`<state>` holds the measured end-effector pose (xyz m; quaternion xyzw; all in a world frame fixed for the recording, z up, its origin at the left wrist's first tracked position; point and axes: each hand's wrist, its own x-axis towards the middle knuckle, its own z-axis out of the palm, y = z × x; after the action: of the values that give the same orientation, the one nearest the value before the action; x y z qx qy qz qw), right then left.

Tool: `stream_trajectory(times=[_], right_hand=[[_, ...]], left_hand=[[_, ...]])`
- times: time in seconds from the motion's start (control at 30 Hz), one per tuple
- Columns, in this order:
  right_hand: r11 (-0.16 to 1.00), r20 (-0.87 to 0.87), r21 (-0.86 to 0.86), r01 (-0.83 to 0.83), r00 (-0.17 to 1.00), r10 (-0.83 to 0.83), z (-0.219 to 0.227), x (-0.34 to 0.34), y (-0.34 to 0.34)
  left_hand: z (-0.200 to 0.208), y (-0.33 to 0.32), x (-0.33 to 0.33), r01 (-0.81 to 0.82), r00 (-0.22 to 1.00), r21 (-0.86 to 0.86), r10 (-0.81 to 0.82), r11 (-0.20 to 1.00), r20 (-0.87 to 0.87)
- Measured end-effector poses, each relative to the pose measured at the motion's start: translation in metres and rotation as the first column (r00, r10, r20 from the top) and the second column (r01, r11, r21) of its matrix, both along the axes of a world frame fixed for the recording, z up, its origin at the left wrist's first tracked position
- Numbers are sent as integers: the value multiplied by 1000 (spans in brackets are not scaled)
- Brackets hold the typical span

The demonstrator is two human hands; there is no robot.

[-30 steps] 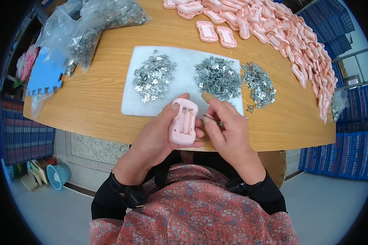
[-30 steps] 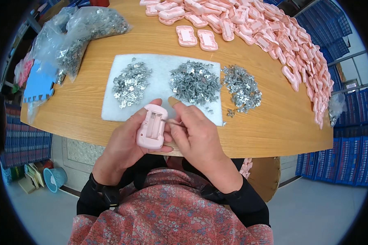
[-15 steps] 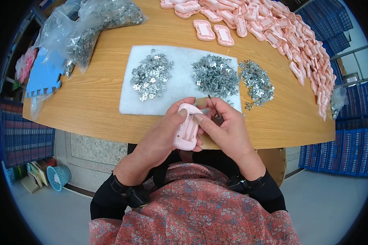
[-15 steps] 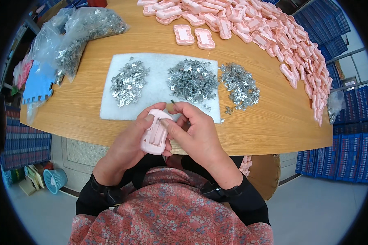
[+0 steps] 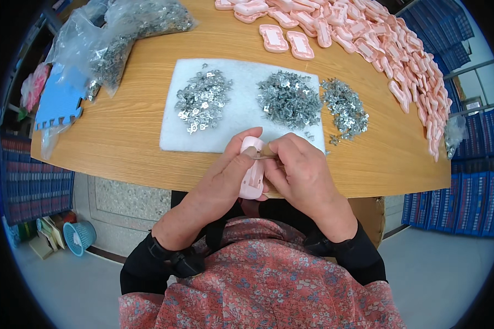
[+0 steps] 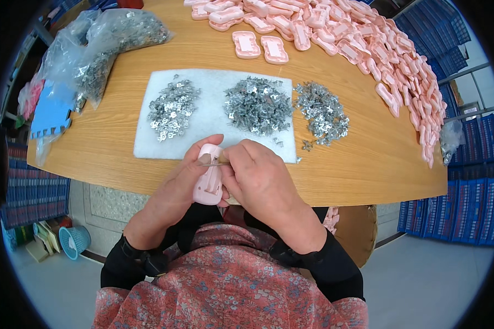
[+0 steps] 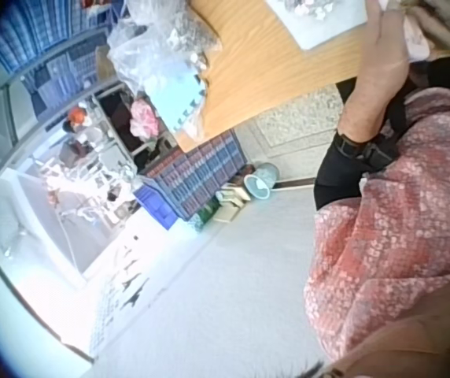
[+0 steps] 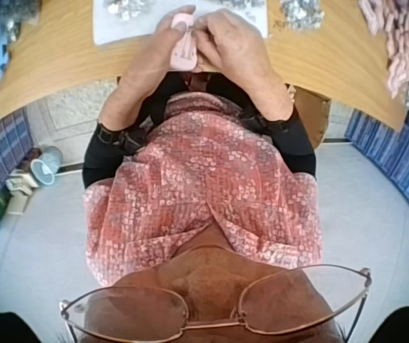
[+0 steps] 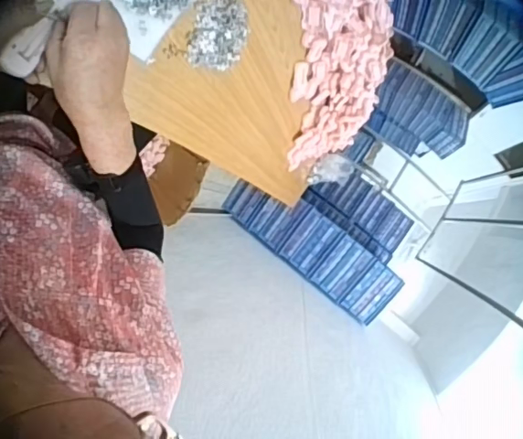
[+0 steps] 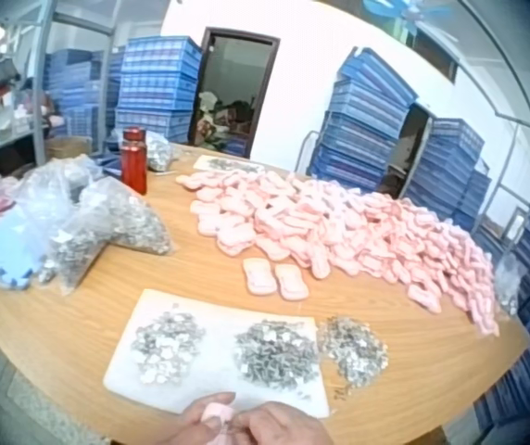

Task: The person uses a small metal tool to insert metal fasteners into pink plastic components. They handle the parts one by one, inserting the fasteners into specific slots and then placing the finished items onto a growing pile on the table. The person also briefly organizes the pile of completed parts.

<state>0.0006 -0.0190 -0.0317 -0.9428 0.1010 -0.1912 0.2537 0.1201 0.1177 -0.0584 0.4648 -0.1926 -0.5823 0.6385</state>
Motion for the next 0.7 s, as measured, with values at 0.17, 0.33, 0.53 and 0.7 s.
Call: stream_trajectory(times=[0.17,0.33,0.53,0.7], right_hand=[[993,28,119,-10,1000,7,-3,-4,-3],[980,23,187,62,997,-67,-3,-6,0],[970,43,132,202,977,-209,-12,-6,13],[982,116,108,154,979,-167,-11,-12,7]], left_hand=[[2,-1,2,14,998,-6,-15,1000,-56],[1,-2,-1,0,998,-16,-1,1000,-60],[3,-7,-3,-2,1000,3,2,1000,-31],[-4,-8,-1,-36,995,24,38,999,-88]])
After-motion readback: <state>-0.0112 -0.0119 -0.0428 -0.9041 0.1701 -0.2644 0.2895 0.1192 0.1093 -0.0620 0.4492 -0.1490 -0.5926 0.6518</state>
